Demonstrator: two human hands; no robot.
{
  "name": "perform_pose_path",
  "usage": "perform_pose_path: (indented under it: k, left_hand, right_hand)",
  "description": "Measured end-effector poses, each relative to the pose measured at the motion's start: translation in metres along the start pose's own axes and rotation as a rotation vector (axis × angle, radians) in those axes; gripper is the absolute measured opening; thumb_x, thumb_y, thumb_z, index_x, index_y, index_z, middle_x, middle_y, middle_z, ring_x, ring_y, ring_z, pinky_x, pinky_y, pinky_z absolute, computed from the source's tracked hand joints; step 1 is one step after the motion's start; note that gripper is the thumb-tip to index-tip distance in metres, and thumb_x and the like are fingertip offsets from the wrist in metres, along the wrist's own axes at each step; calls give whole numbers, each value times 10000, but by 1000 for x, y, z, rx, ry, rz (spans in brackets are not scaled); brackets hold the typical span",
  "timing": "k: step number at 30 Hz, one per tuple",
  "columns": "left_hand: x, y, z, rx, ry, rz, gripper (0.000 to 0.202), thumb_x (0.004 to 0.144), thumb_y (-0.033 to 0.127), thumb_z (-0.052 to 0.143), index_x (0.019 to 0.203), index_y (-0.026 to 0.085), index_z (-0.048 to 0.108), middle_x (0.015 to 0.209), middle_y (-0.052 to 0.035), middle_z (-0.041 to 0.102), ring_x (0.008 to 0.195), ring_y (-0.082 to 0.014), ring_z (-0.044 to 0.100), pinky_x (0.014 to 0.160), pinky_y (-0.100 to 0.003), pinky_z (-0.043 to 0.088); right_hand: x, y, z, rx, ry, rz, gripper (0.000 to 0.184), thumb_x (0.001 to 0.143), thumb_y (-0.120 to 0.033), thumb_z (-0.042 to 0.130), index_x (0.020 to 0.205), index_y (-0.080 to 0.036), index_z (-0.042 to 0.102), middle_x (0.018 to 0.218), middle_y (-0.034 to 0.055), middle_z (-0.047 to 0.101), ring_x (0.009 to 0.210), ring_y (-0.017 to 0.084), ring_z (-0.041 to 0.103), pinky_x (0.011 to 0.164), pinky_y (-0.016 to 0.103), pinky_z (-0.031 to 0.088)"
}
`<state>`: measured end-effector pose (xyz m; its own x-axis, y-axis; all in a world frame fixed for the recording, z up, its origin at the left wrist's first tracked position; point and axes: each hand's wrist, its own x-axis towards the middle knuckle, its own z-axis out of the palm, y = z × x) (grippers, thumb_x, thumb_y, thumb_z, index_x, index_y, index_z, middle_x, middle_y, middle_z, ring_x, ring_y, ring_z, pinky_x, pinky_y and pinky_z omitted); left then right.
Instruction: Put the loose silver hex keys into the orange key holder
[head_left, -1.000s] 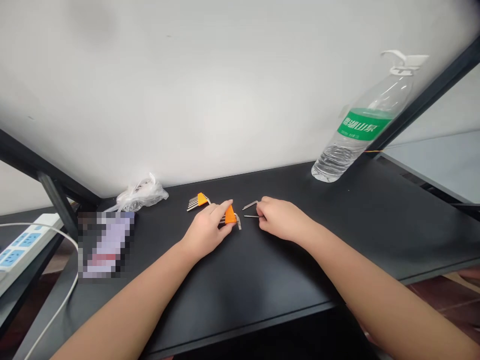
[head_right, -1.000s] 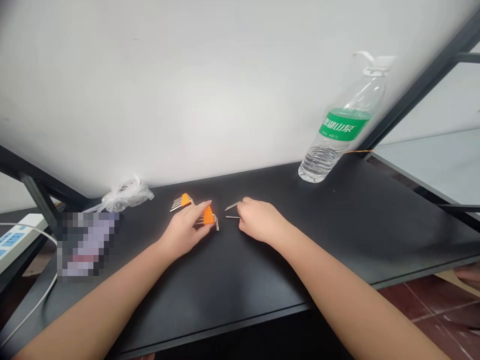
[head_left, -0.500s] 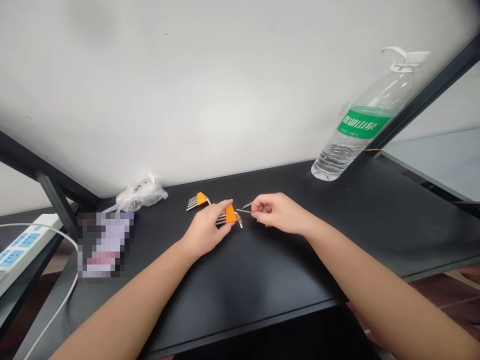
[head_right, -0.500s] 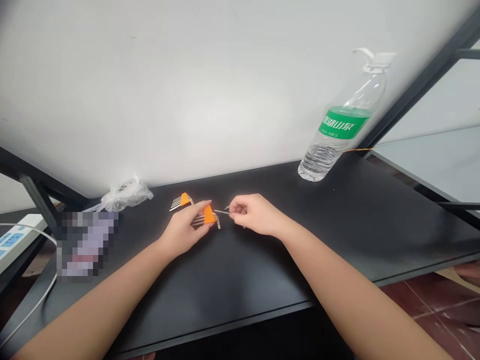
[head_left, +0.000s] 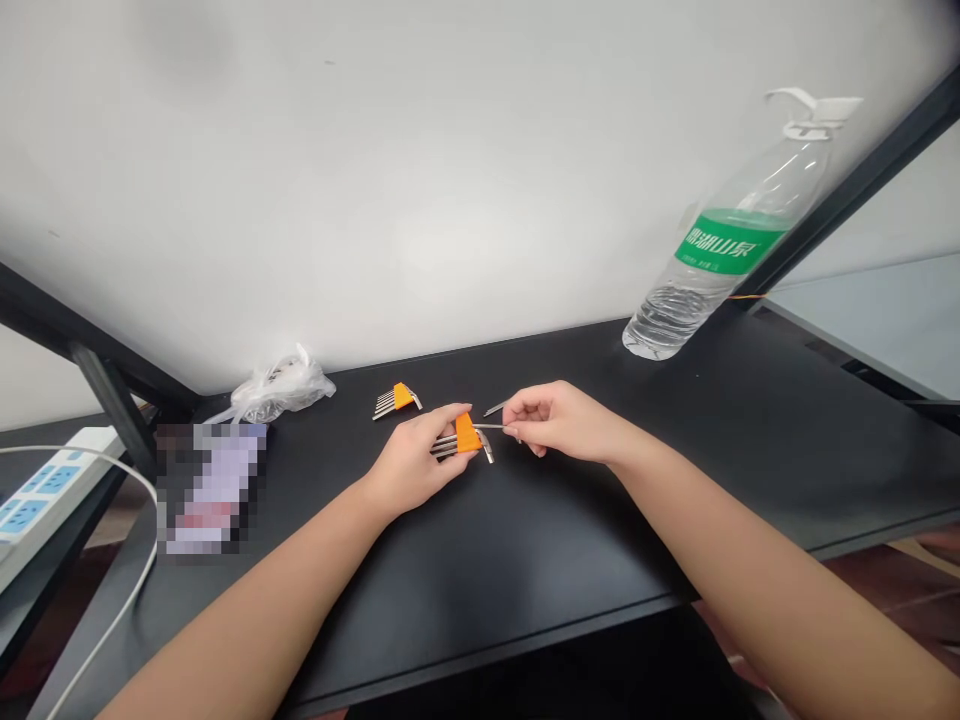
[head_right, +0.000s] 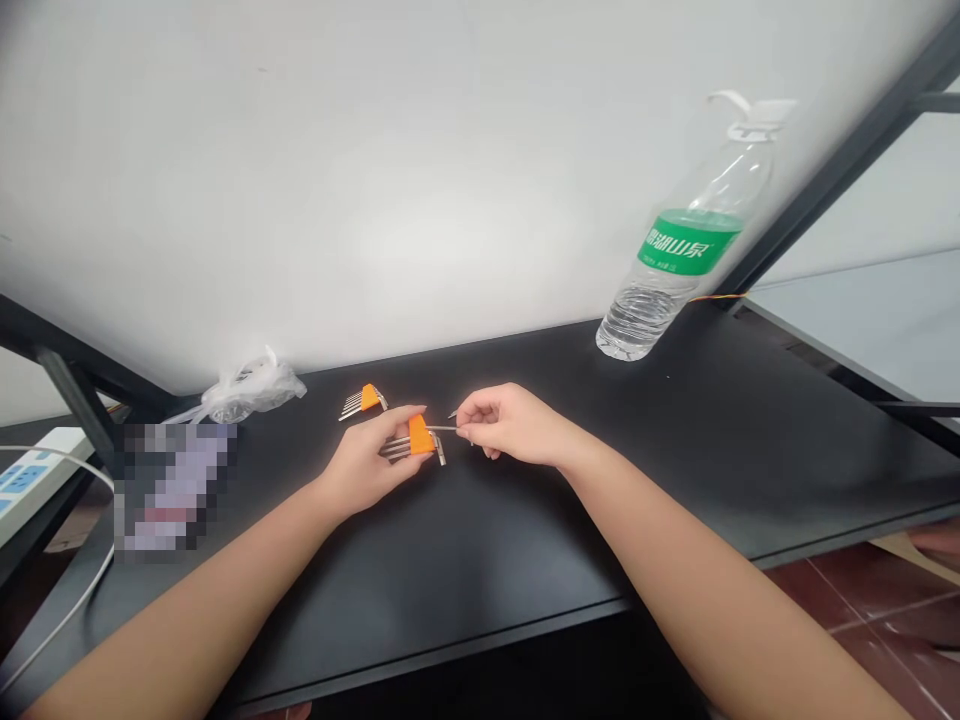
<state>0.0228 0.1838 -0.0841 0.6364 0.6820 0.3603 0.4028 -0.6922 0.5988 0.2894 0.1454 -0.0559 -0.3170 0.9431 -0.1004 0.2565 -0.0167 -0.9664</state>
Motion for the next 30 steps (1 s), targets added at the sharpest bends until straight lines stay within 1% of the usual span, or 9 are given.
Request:
perform_pose_path:
  k: [4,8,14,19,23,25,27,30]
  left_hand:
    - [-1,-2,0,19,18,46,531,911,301,728,1412,221,572,1124,-56,755,958,-180,743,965,-319,587]
    - [-1,-4,1,37,36,82,550,911,305,737,1429,221,570,1136,-66,759,981,-191,746,979,-332,586]
    - [-2,-4,1,34,82,77,579,899,318,760,1438,213,578,1135,-72,765,1002,-200,750,1000,-331,583]
    - [-2,-4,1,20,65,72,577,908,345,752,1444,233,571,1153,-65,763,998,-200,751,983,-334,591]
    - [-1,-3,2,20,3,150,567,924,368,736,1452,266,558,1193,-61,750,998,-189,742,932,-323,595]
    - [-1,-3,3,43,-23,192,565,931,390,726,1454,266,553,1168,-63,753,970,-188,736,898,-324,593]
    - [-1,-4,5,85,-28,213,567,932,414,721,1450,255,553,1095,-59,763,916,-187,725,873,-330,587]
    - [-2,-6,6,163,20,229,563,925,440,724,1428,237,572,1036,-65,761,865,-189,705,874,-348,570]
  right_hand:
    - [0,2,-2,-5,-4,16,140,863,-316,717,879,-178,703,737,11,637,596,129,585,580,266,507]
    - [0,1,-2,14,-5,17,150,855,-322,727,882,-176,704,742,12,637,593,130,582,573,268,504]
    - [-1,-5,-2,30,9,25,149,850,-317,725,865,-170,704,735,10,630,587,127,570,577,268,497]
    - [-1,-4,-5,39,-10,38,172,841,-335,735,846,-164,712,699,12,637,564,126,561,583,273,489]
    - [0,-1,-9,40,-62,61,184,840,-336,742,864,-154,732,638,6,634,539,121,555,575,266,486]
    - [1,0,-7,84,-100,83,207,829,-348,763,869,-147,738,610,6,632,521,120,552,557,264,487]
    - [3,1,-2,176,-122,105,261,806,-383,802,873,-140,736,601,11,639,503,120,549,527,263,488]
    - [7,0,13,338,-74,116,354,754,-438,865,886,-145,716,600,5,638,489,117,547,477,248,481]
